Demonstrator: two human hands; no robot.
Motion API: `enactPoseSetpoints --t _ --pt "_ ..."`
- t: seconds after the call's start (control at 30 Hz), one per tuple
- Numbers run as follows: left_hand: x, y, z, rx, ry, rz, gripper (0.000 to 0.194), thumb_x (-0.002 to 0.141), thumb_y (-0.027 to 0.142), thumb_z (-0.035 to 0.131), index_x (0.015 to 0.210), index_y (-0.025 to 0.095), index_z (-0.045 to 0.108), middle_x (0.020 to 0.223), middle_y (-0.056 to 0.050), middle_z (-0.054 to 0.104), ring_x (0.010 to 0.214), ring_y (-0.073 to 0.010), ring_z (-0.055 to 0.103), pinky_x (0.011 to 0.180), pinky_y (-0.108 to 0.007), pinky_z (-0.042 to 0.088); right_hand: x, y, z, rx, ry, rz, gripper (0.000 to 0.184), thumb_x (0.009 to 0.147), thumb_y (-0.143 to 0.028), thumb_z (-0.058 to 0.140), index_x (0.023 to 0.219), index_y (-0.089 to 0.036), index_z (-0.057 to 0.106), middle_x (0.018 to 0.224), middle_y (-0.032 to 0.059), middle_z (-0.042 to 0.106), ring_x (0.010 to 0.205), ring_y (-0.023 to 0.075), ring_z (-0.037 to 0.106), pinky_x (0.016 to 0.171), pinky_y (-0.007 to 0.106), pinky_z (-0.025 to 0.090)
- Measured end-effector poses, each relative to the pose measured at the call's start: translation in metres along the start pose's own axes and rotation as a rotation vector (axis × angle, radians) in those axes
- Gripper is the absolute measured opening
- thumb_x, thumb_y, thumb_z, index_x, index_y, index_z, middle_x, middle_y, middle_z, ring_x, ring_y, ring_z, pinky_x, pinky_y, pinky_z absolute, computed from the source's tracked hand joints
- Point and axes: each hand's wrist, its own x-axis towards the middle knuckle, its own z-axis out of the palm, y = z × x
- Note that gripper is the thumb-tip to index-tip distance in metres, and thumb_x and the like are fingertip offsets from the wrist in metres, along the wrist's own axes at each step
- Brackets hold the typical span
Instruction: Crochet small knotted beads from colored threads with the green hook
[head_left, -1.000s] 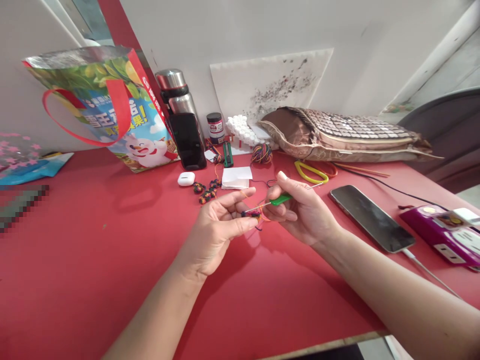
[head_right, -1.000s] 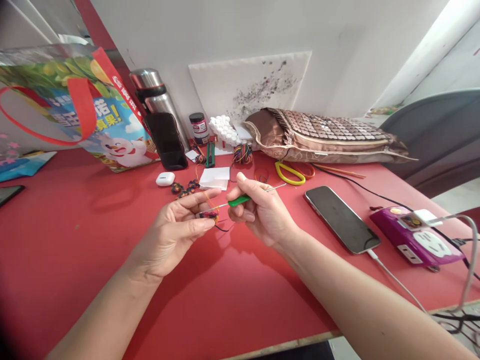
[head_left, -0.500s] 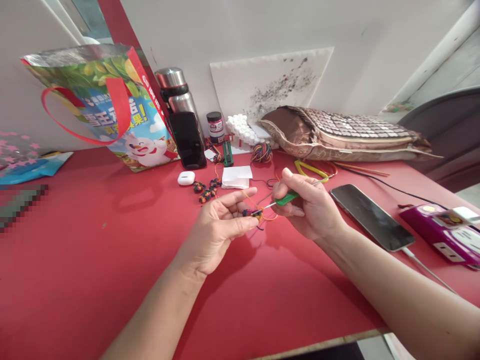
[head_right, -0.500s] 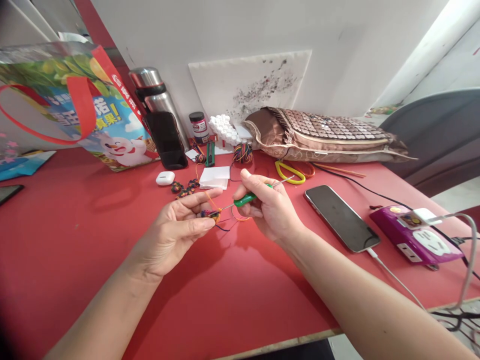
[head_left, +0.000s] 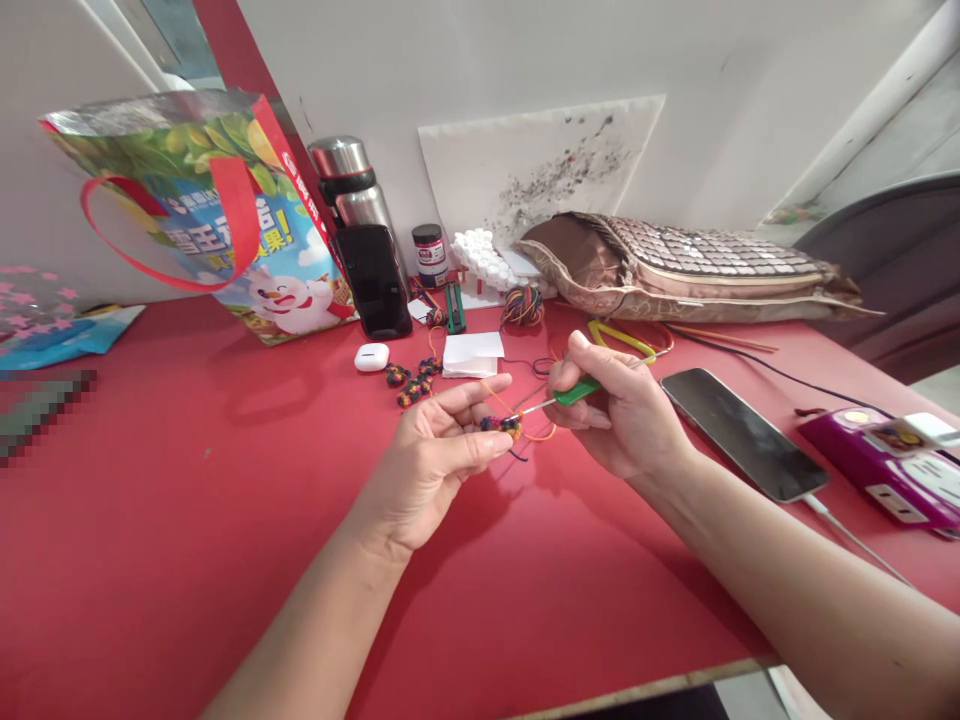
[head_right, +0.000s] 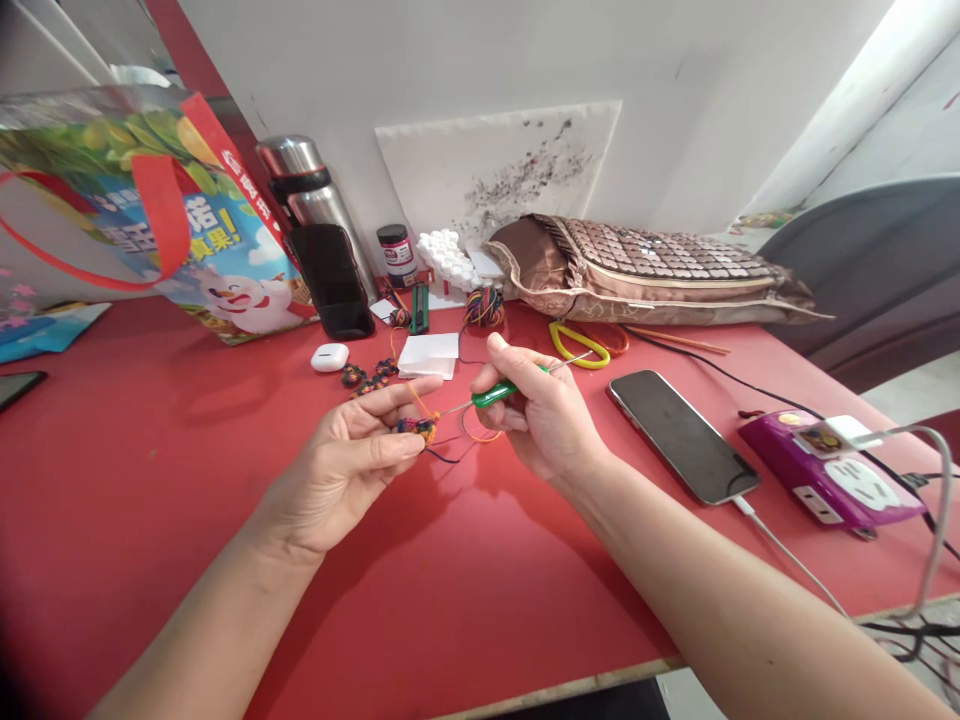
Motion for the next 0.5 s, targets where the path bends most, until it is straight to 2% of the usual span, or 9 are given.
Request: enactPoseSetpoints --t 0.17,0.33,0.5 --pt "-0.0004 -0.0007 -0.0001 0.005 0.012 -0.006 0.055 0.051 0.016 0.1 0.105 0.02 0.09 0.073 0.001 0.064 0.063 -0.0058 0.052 0.057 -0.016 0.042 -0.0009 0.0009 0.0015 0.016 0.029 0.018 0.05 0.065 -0.056 0.099 0.054 -0.015 0.072 0.043 -0.0025 0.055 0.034 0.0007 0.028 0.041 0.022 0.026" --pt "0.0013 -0.0022 0.0003 0.023 0.023 0.021 0.054 0.052 0.017 0.1 0.105 0.021 0.09 0.073 0.001 0.063 0.062 -0.0058 0.052 0.059 -0.018 0.044 -0.0018 0.0024 0.0009 -0.014 0.05 -0.024 0.05 0.069 -0.057 0.097 0.056 -0.015 0.073 0.044 -0.0016 0.056 0.033 0.0017 0.03 0.038 0.022 0.019" --pt "-0.0001 -0.0034 0.0001 0.079 0.033 0.101 0.053 0.056 0.017 0.099 0.108 0.022 0.09 0.077 0.002 0.063 0.068 -0.0076 0.056 0.067 -0.02 0.047 -0.0038 0.0012 0.0024 -0.047 0.059 -0.065 0.05 0.071 -0.058 0.096 0.057 -0.015 0.073 0.044 -0.0021 0.054 0.034 0.0031 0.035 0.039 0.022 0.025"
